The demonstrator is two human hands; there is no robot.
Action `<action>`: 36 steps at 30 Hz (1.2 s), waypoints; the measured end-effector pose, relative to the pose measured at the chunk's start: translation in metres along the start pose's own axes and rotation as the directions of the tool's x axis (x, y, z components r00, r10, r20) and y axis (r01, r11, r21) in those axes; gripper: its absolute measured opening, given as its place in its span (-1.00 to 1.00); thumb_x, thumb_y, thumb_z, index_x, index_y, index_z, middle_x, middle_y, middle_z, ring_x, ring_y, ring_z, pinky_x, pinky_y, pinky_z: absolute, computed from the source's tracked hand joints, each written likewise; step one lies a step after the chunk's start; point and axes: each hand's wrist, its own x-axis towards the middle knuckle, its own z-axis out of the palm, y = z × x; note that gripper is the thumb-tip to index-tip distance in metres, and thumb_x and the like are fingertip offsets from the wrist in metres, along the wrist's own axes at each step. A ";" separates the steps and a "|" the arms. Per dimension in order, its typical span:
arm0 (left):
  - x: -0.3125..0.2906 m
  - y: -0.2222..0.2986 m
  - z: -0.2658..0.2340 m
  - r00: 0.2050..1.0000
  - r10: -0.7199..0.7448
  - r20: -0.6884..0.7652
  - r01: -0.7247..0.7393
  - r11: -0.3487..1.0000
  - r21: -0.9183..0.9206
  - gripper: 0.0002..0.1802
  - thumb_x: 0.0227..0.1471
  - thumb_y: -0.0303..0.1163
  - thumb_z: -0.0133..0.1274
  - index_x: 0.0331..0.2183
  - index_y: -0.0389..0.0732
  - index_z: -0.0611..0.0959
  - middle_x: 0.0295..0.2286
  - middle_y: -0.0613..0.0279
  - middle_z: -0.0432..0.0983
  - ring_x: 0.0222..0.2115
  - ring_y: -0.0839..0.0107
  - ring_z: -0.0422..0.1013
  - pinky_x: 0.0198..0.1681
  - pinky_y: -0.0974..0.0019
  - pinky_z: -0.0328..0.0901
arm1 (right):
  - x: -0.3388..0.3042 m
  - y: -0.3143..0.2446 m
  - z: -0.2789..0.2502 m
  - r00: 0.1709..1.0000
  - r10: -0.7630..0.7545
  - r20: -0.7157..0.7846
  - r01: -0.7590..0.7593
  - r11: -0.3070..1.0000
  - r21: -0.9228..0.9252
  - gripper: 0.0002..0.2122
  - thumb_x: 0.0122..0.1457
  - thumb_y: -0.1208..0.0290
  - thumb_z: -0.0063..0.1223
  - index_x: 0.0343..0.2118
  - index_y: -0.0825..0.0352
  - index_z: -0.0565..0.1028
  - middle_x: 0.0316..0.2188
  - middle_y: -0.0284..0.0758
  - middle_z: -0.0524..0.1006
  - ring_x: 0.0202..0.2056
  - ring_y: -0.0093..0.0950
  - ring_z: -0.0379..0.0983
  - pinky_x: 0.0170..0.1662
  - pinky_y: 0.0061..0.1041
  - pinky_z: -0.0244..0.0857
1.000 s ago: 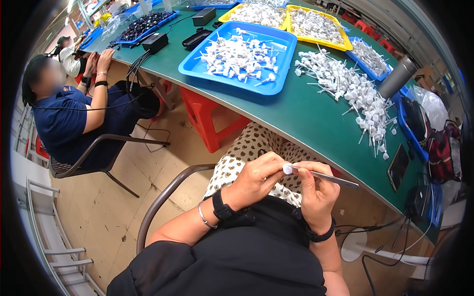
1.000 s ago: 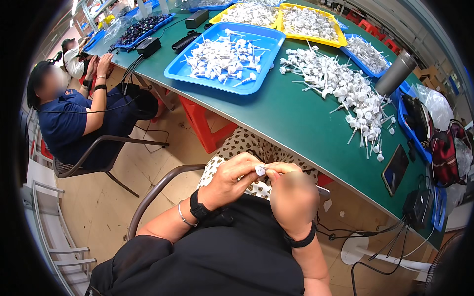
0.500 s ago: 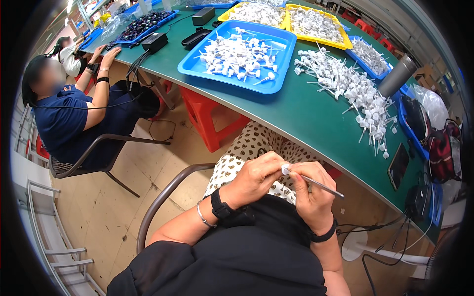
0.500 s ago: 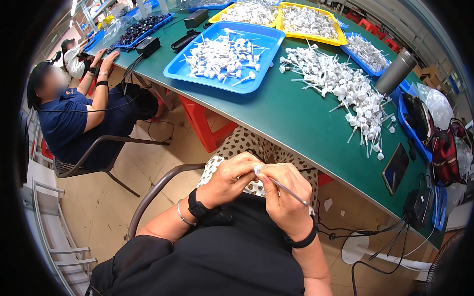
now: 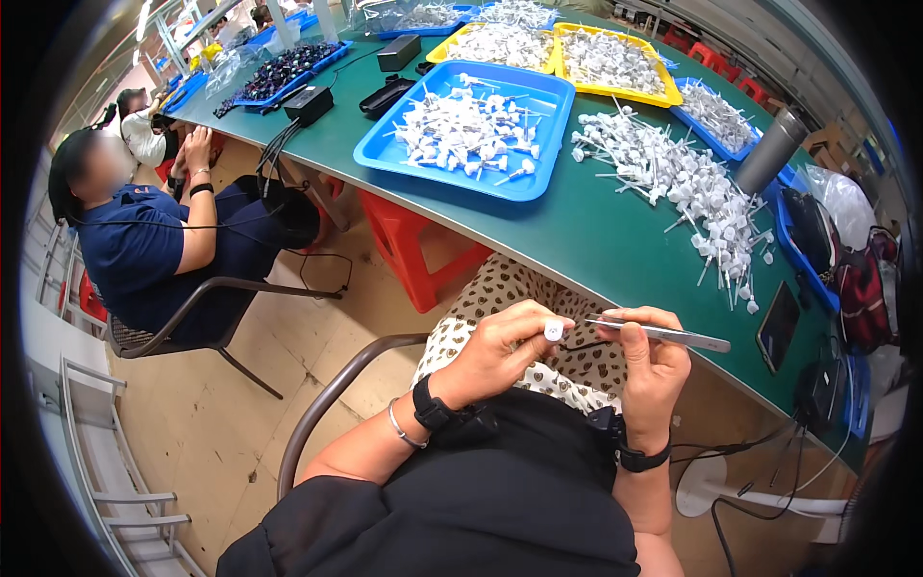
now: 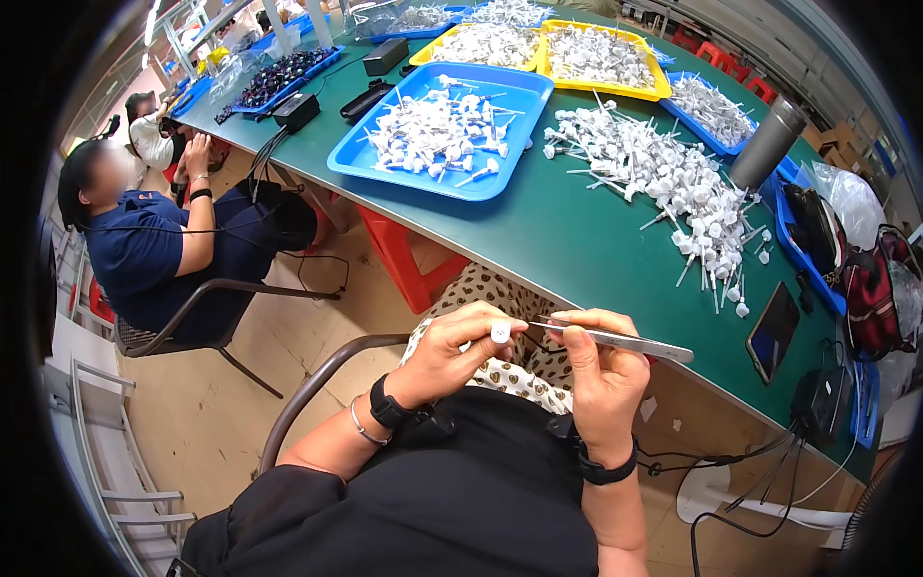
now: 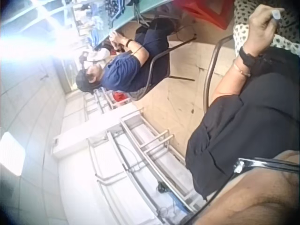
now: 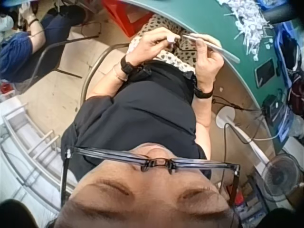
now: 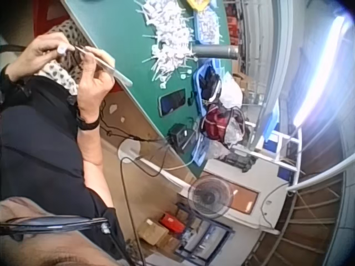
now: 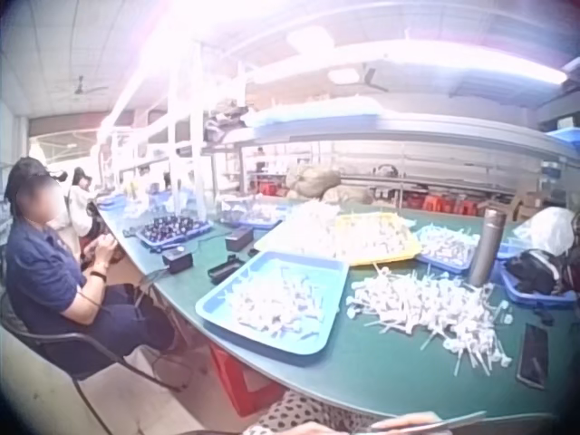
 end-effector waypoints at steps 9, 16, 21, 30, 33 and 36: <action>0.068 0.035 -0.090 0.883 0.422 -0.204 -0.274 0.819 0.505 -0.83 0.22 -0.59 0.07 -0.18 -0.35 0.70 -0.27 0.23 0.59 -0.44 0.54 0.47 -0.33 0.48 0.39 | 0.016 -0.017 -0.038 0.969 -0.137 -0.206 0.126 0.990 -0.066 -0.83 0.37 0.43 0.05 -0.15 0.46 0.48 -0.27 -0.21 0.61 -0.26 -0.48 0.58 -0.11 -0.49 0.50; 0.138 0.015 -0.140 0.905 0.424 -0.042 -0.011 0.121 0.993 -0.53 -0.04 -0.54 0.20 -0.01 -0.18 0.64 0.02 -0.03 0.50 0.07 0.02 0.39 0.17 0.10 0.26 | 0.024 -0.024 -0.057 0.935 -0.204 -0.289 0.186 0.979 -0.086 -0.83 0.37 0.41 0.05 -0.16 0.44 0.49 -0.29 -0.22 0.61 -0.29 -0.48 0.60 -0.15 -0.43 0.55; 0.191 0.008 -0.026 0.911 0.262 0.318 -0.401 0.383 0.832 -0.71 -0.02 -0.54 0.10 -0.19 -0.27 0.70 -0.20 0.02 0.60 -0.10 0.01 0.47 0.03 0.07 0.36 | 0.023 -0.024 -0.060 0.933 -0.206 -0.294 0.182 0.978 -0.105 -0.82 0.38 0.40 0.04 -0.16 0.45 0.49 -0.29 -0.21 0.60 -0.30 -0.48 0.59 -0.17 -0.44 0.54; 0.249 -0.018 0.053 0.930 0.107 0.351 -0.367 0.254 0.895 -0.86 -0.07 -0.47 0.06 -0.45 -0.23 0.70 -0.25 0.02 0.57 -0.18 0.04 0.52 -0.14 0.08 0.45 | 0.020 -0.027 -0.064 0.920 -0.221 -0.323 0.194 0.974 -0.114 -0.83 0.37 0.42 0.04 -0.16 0.45 0.48 -0.27 -0.21 0.60 -0.31 -0.50 0.57 -0.18 -0.48 0.52; 0.247 -0.018 0.041 0.943 0.051 0.329 -0.318 0.423 0.848 -0.89 0.00 -0.41 0.10 -0.45 -0.20 0.69 -0.35 -0.06 0.59 -0.24 -0.03 0.53 -0.22 0.04 0.43 | 0.022 -0.026 -0.060 0.925 -0.206 -0.318 0.184 0.978 -0.099 -0.84 0.36 0.43 0.07 -0.16 0.44 0.48 -0.26 -0.22 0.61 -0.30 -0.51 0.57 -0.16 -0.50 0.49; 0.217 0.007 0.026 0.944 0.014 0.329 -0.241 0.711 0.661 -0.85 0.10 -0.33 0.17 -0.39 -0.21 0.69 -0.32 -0.06 0.62 -0.26 0.04 0.54 -0.25 0.14 0.41 | 0.021 -0.029 -0.060 0.925 -0.186 -0.332 0.170 0.982 -0.077 -0.83 0.34 0.44 0.10 -0.15 0.45 0.47 -0.25 -0.23 0.61 -0.29 -0.54 0.57 -0.14 -0.51 0.50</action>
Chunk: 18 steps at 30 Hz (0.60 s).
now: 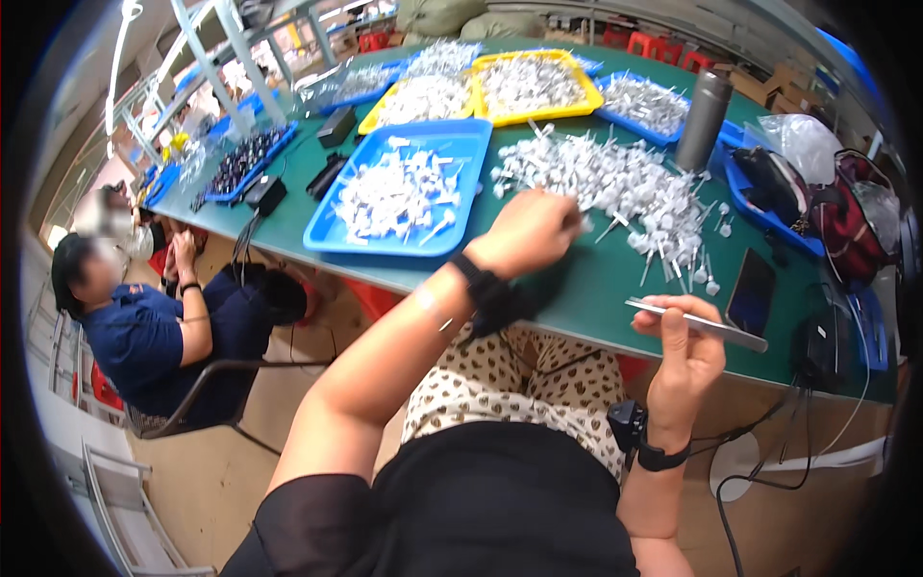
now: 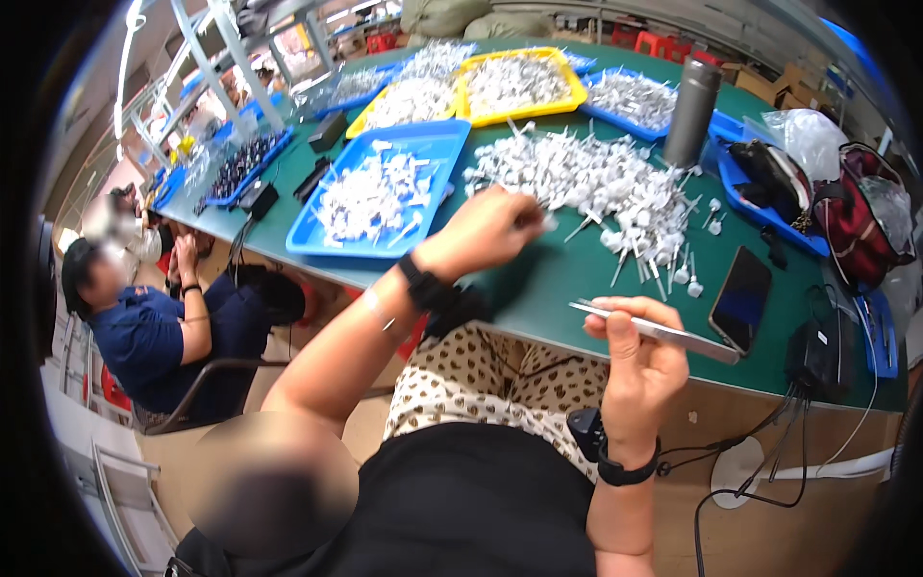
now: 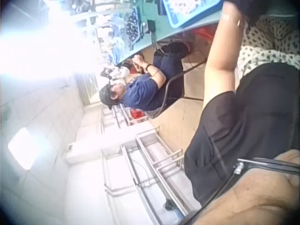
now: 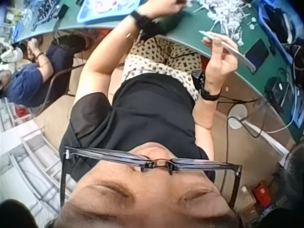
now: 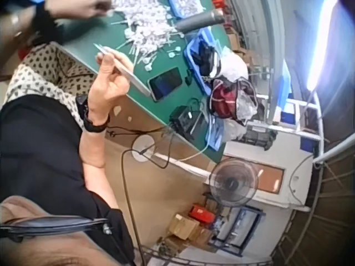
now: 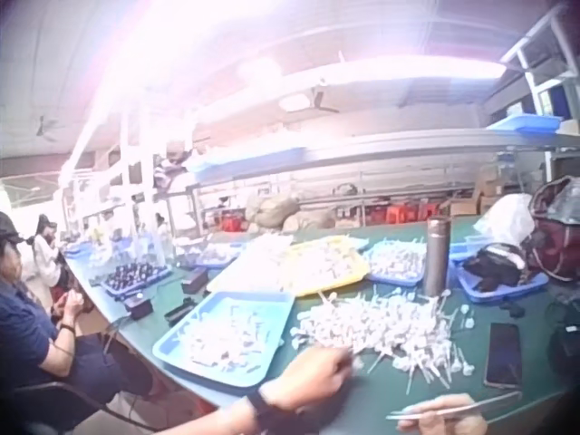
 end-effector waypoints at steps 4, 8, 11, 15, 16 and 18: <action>-0.063 0.021 -0.023 0.970 -0.049 0.238 0.185 0.782 -0.595 -0.76 0.21 -0.29 0.18 -0.21 -0.27 0.65 -0.36 0.34 0.58 -0.33 0.53 0.47 -0.20 0.38 0.37 | 0.000 0.001 -0.002 1.000 0.013 0.016 -0.013 0.999 0.037 -0.83 0.34 0.43 0.10 -0.14 0.44 0.47 -0.26 -0.24 0.61 -0.29 -0.56 0.57 -0.14 -0.52 0.51; -0.113 0.037 -0.033 0.908 -0.147 0.393 0.419 0.381 -0.824 -0.76 0.30 -0.33 0.08 -0.13 -0.30 0.62 -0.33 0.36 0.56 -0.36 0.65 0.44 -0.22 0.50 0.38 | -0.002 0.001 0.006 0.998 0.031 0.055 -0.035 0.998 0.059 -0.83 0.34 0.43 0.10 -0.15 0.44 0.47 -0.27 -0.25 0.61 -0.29 -0.56 0.57 -0.14 -0.52 0.51; -0.143 0.032 -0.012 0.871 -0.199 0.450 0.476 0.108 -0.873 -0.75 0.33 -0.29 0.04 -0.12 -0.27 0.61 -0.35 0.35 0.58 -0.42 0.64 0.48 -0.27 0.55 0.39 | -0.005 0.002 0.005 0.997 0.027 0.072 -0.031 0.999 0.041 -0.83 0.34 0.43 0.10 -0.15 0.44 0.47 -0.26 -0.24 0.61 -0.29 -0.56 0.57 -0.14 -0.52 0.51; -0.181 0.027 0.030 0.832 -0.299 0.467 0.432 -0.178 -0.884 -0.76 0.31 -0.27 0.05 -0.16 -0.26 0.59 -0.37 0.32 0.57 -0.49 0.61 0.47 -0.42 0.51 0.41 | -0.004 0.006 0.004 0.997 0.026 0.076 -0.028 0.999 0.037 -0.83 0.34 0.44 0.10 -0.15 0.44 0.47 -0.26 -0.23 0.61 -0.29 -0.56 0.57 -0.15 -0.53 0.51; -0.186 0.028 0.036 0.819 -0.300 0.489 0.424 -0.257 -0.868 -0.76 0.31 -0.28 0.06 -0.14 -0.25 0.58 -0.37 0.34 0.55 -0.49 0.62 0.45 -0.41 0.53 0.40 | -0.004 0.007 0.004 0.997 0.025 0.078 -0.027 0.999 0.031 -0.84 0.34 0.44 0.10 -0.15 0.44 0.47 -0.26 -0.23 0.61 -0.29 -0.56 0.57 -0.15 -0.53 0.51; -0.188 0.028 0.043 0.815 -0.327 0.478 0.378 -0.326 -0.867 -0.78 0.31 -0.30 0.06 -0.14 -0.24 0.58 -0.36 0.37 0.54 -0.48 0.63 0.44 -0.40 0.56 0.40 | -0.006 0.009 0.006 0.995 0.045 0.090 -0.048 0.998 0.037 -0.85 0.34 0.46 0.09 -0.16 0.44 0.47 -0.26 -0.23 0.61 -0.29 -0.56 0.57 -0.14 -0.53 0.51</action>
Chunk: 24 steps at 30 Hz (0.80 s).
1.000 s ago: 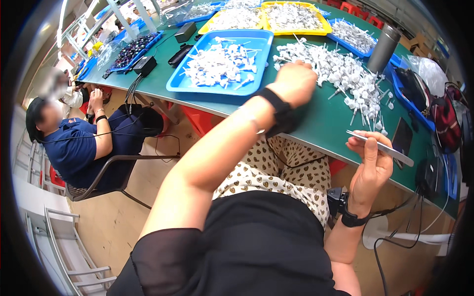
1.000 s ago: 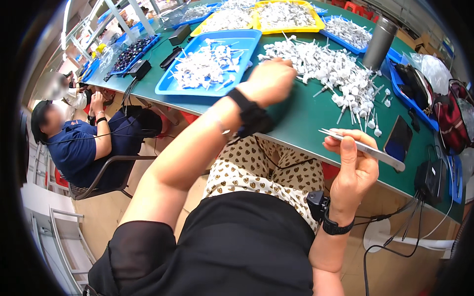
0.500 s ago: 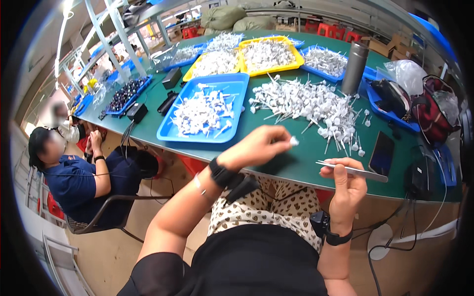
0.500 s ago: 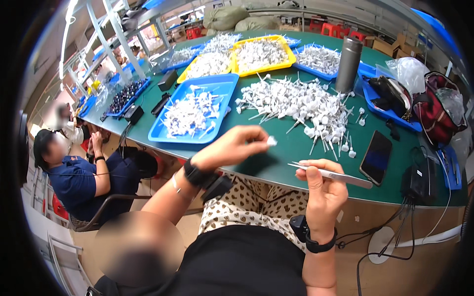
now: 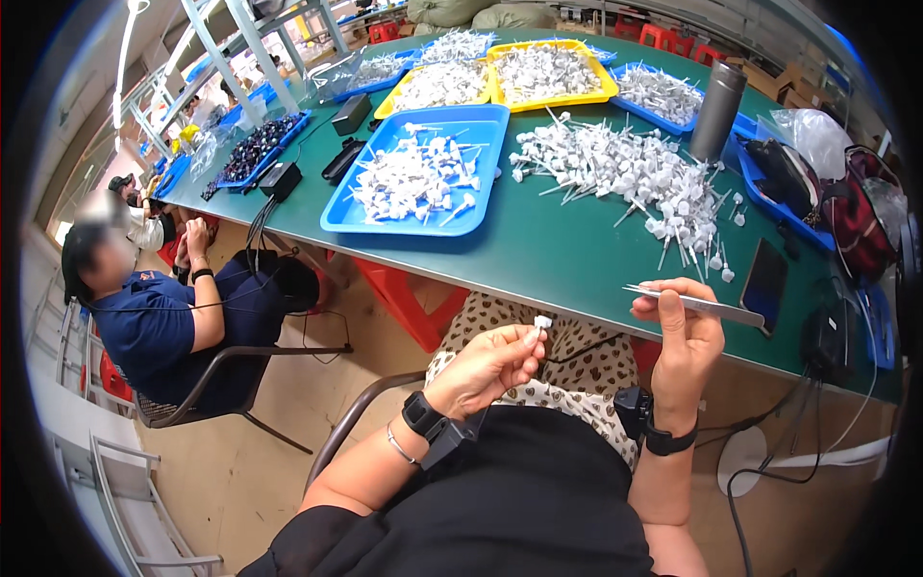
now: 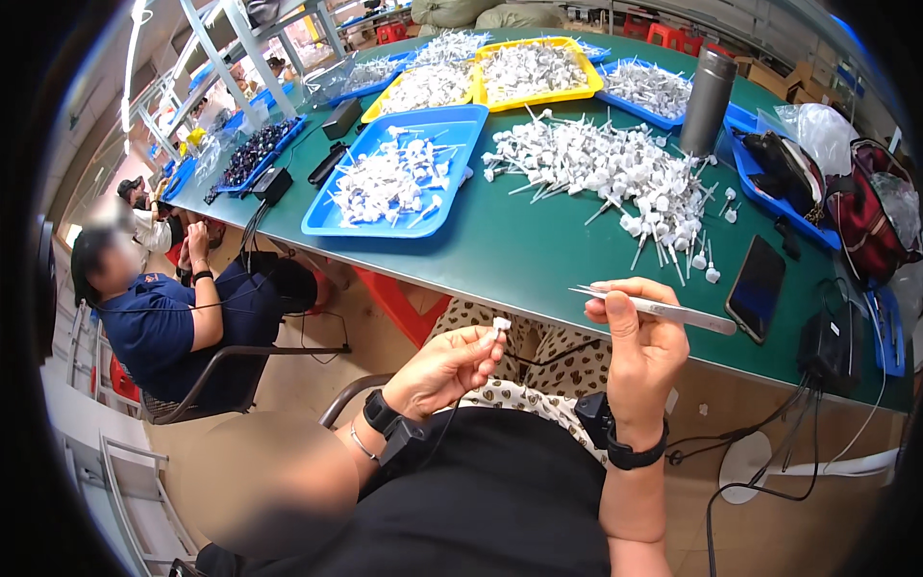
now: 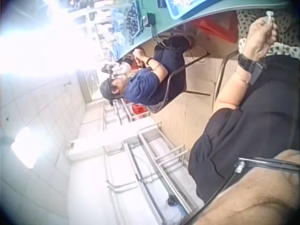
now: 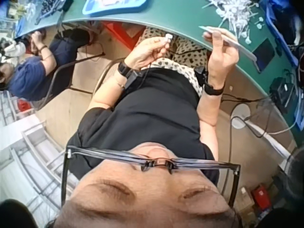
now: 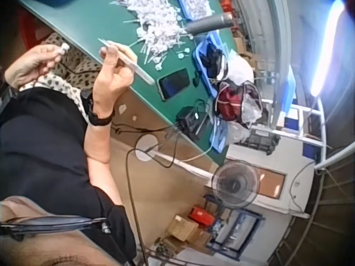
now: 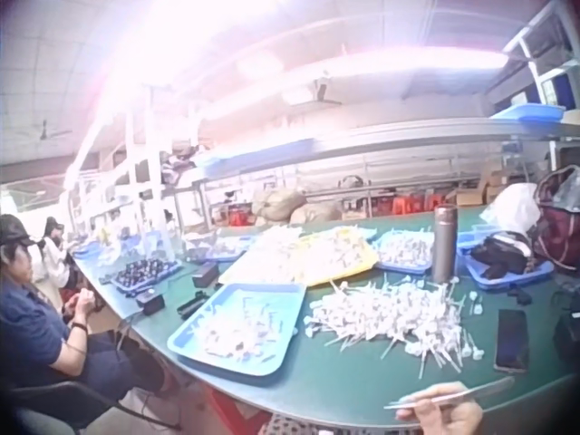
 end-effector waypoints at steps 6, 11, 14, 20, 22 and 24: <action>-0.002 -0.001 0.000 0.992 0.034 -0.122 -0.039 0.999 -0.037 -0.80 0.31 -0.32 0.05 -0.14 -0.23 0.58 -0.36 0.38 0.55 -0.42 0.60 0.51 -0.33 0.55 0.46 | -0.002 0.005 0.004 1.000 0.011 0.010 -0.011 1.000 -0.002 -0.86 0.34 0.46 0.09 -0.15 0.43 0.46 -0.26 -0.24 0.61 -0.29 -0.57 0.57 -0.14 -0.53 0.51; 0.003 0.001 -0.002 0.992 0.052 -0.117 -0.062 0.995 -0.079 -0.83 0.29 -0.36 0.06 -0.16 -0.25 0.60 -0.35 0.34 0.59 -0.38 0.53 0.56 -0.26 0.48 0.51 | -0.002 0.007 0.004 1.000 0.012 0.013 -0.012 1.000 -0.009 -0.86 0.34 0.46 0.09 -0.16 0.43 0.46 -0.27 -0.25 0.61 -0.29 -0.57 0.57 -0.14 -0.54 0.51; 0.004 0.001 0.003 0.981 0.063 -0.184 -0.078 0.994 -0.075 -0.83 0.28 -0.37 0.07 -0.18 -0.27 0.61 -0.36 0.32 0.60 -0.37 0.52 0.57 -0.24 0.46 0.52 | -0.003 0.006 0.004 1.000 0.017 0.015 -0.017 1.000 -0.020 -0.86 0.34 0.46 0.09 -0.16 0.43 0.46 -0.27 -0.25 0.61 -0.29 -0.57 0.57 -0.14 -0.54 0.51; 0.011 0.002 -0.002 0.986 0.037 -0.162 -0.069 0.978 -0.196 -0.84 0.26 -0.41 0.09 -0.19 -0.31 0.62 -0.35 0.28 0.61 -0.35 0.52 0.58 -0.27 0.48 0.54 | -0.003 0.005 0.007 1.000 0.020 0.024 -0.020 1.000 -0.002 -0.86 0.34 0.46 0.09 -0.16 0.43 0.46 -0.27 -0.25 0.61 -0.30 -0.57 0.57 -0.14 -0.54 0.51; 0.013 0.004 -0.001 0.986 0.007 -0.165 -0.045 0.973 -0.228 -0.83 0.25 -0.43 0.10 -0.19 -0.33 0.62 -0.36 0.27 0.60 -0.36 0.52 0.58 -0.29 0.51 0.54 | -0.003 0.004 0.007 0.999 0.023 0.024 -0.023 1.000 -0.003 -0.86 0.34 0.47 0.09 -0.16 0.43 0.46 -0.27 -0.25 0.61 -0.30 -0.58 0.57 -0.14 -0.54 0.51; 0.015 0.008 -0.004 0.992 -0.015 -0.124 -0.020 0.962 -0.272 -0.83 0.25 -0.43 0.11 -0.20 -0.34 0.62 -0.37 0.27 0.60 -0.36 0.52 0.58 -0.30 0.52 0.55 | -0.002 0.003 0.007 0.999 0.025 0.026 -0.025 1.000 0.002 -0.87 0.34 0.47 0.09 -0.16 0.43 0.47 -0.27 -0.26 0.61 -0.29 -0.58 0.57 -0.14 -0.55 0.50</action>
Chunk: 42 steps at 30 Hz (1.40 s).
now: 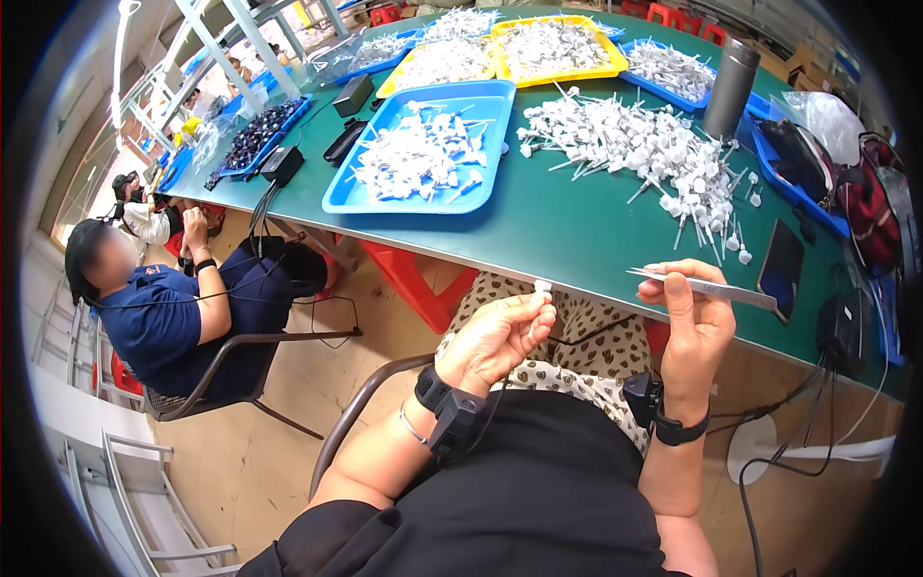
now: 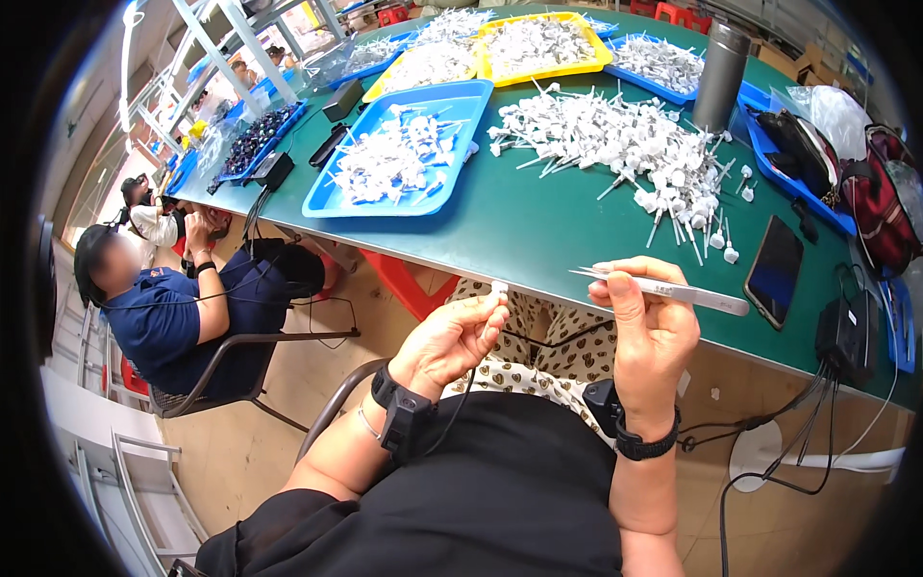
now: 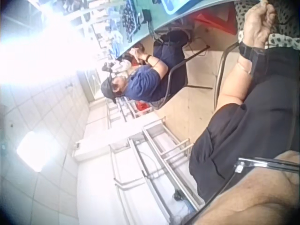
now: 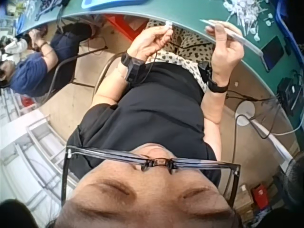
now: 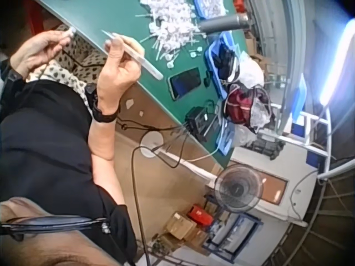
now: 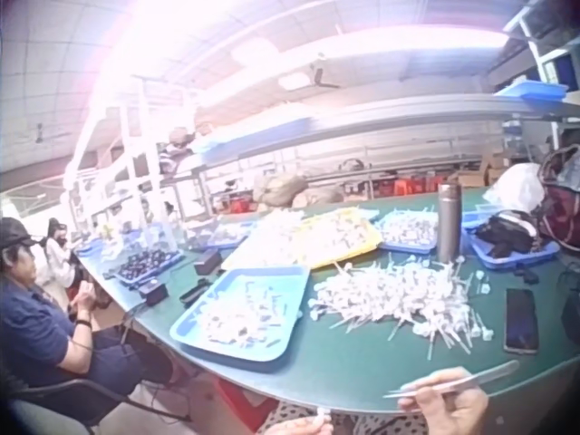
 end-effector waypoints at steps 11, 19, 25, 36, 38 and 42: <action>-0.022 -0.010 0.004 0.881 0.429 0.202 -0.436 0.567 0.699 -0.86 0.13 -0.54 0.22 -0.22 -0.27 0.67 -0.27 0.28 0.62 -0.17 0.52 0.50 -0.06 0.42 0.39 | -0.014 0.003 0.020 0.994 0.067 0.087 -0.067 0.998 -0.006 -0.86 0.30 0.52 0.14 -0.16 0.45 0.49 -0.28 -0.30 0.61 -0.30 -0.61 0.55 -0.16 -0.61 0.46; -0.031 -0.020 0.003 0.737 0.611 0.289 -0.587 0.366 0.722 -0.84 0.18 -0.55 0.17 -0.17 -0.33 0.67 -0.26 0.28 0.60 -0.35 0.56 0.51 -0.28 0.46 0.44 | -0.031 0.013 0.040 0.981 0.089 0.171 -0.083 0.996 -0.043 -0.88 0.28 0.54 0.16 -0.18 0.45 0.53 -0.30 -0.30 0.63 -0.33 -0.60 0.57 -0.21 -0.62 0.45; -0.035 -0.019 0.004 0.609 0.665 0.432 -0.609 0.042 0.792 -0.81 0.13 -0.58 0.19 -0.17 -0.30 0.70 -0.34 0.18 0.59 -0.38 0.41 0.53 -0.33 0.39 0.42 | -0.039 0.023 0.047 0.974 0.019 0.227 0.013 0.990 -0.138 -0.90 0.27 0.54 0.18 -0.21 0.44 0.58 -0.30 -0.30 0.64 -0.38 -0.59 0.53 -0.29 -0.62 0.39; -0.034 -0.022 -0.003 0.531 0.679 0.507 -0.604 -0.116 0.789 -0.78 0.06 -0.61 0.21 -0.19 -0.28 0.70 -0.35 0.12 0.59 -0.38 0.28 0.52 -0.33 0.32 0.41 | -0.041 0.029 0.050 0.958 -0.069 0.280 0.141 0.959 -0.245 -0.92 0.25 0.55 0.18 -0.23 0.42 0.58 -0.32 -0.28 0.64 -0.39 -0.50 0.56 -0.30 -0.55 0.42; -0.032 -0.024 -0.004 0.519 0.684 0.513 -0.619 -0.114 0.777 -0.79 0.07 -0.60 0.20 -0.19 -0.26 0.70 -0.38 0.14 0.55 -0.44 0.27 0.49 -0.37 0.30 0.39 | -0.040 0.029 0.050 0.949 -0.085 0.302 0.177 0.941 -0.289 -0.92 0.24 0.55 0.19 -0.24 0.41 0.58 -0.33 -0.27 0.64 -0.39 -0.48 0.56 -0.30 -0.54 0.42; -0.033 -0.024 -0.003 0.533 0.678 0.506 -0.616 -0.099 0.782 -0.79 0.07 -0.60 0.19 -0.19 -0.26 0.70 -0.39 0.14 0.55 -0.45 0.27 0.49 -0.38 0.29 0.38 | -0.039 0.030 0.050 0.947 -0.116 0.300 0.208 0.932 -0.297 -0.93 0.24 0.56 0.19 -0.25 0.41 0.58 -0.35 -0.26 0.64 -0.41 -0.47 0.56 -0.32 -0.54 0.42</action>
